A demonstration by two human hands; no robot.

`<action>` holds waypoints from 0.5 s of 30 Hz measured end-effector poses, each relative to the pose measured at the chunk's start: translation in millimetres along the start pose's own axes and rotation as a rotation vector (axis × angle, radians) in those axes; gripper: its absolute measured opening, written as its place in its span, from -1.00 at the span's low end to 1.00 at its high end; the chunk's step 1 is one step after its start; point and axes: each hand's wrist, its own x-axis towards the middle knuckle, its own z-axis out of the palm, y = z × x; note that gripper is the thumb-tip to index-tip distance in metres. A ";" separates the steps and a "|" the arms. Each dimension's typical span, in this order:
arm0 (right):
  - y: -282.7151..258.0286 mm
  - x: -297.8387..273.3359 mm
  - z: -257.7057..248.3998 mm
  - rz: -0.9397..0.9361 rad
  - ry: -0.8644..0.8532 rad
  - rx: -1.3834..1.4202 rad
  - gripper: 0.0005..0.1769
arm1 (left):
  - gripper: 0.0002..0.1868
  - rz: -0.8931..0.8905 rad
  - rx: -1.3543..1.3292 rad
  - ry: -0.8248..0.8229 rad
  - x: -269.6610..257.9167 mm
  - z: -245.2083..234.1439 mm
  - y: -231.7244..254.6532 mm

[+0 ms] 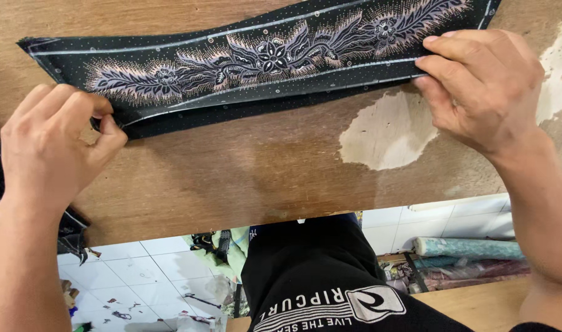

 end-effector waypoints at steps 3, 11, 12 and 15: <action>8.4 -10.3 11.9 -0.011 0.052 0.038 -0.87 | -0.88 -0.004 -0.010 -0.007 -4.0 4.0 -1.7; 19.1 -34.5 33.8 0.144 0.003 0.086 -0.89 | -0.53 0.108 0.135 0.081 2.4 6.8 13.8; 19.2 -33.9 34.8 0.145 -0.006 0.091 -0.89 | -0.64 0.103 0.155 0.112 -0.4 7.0 16.1; 21.4 -32.8 32.2 0.130 -0.015 0.089 -0.87 | -0.87 0.104 0.175 0.195 -3.9 13.3 24.3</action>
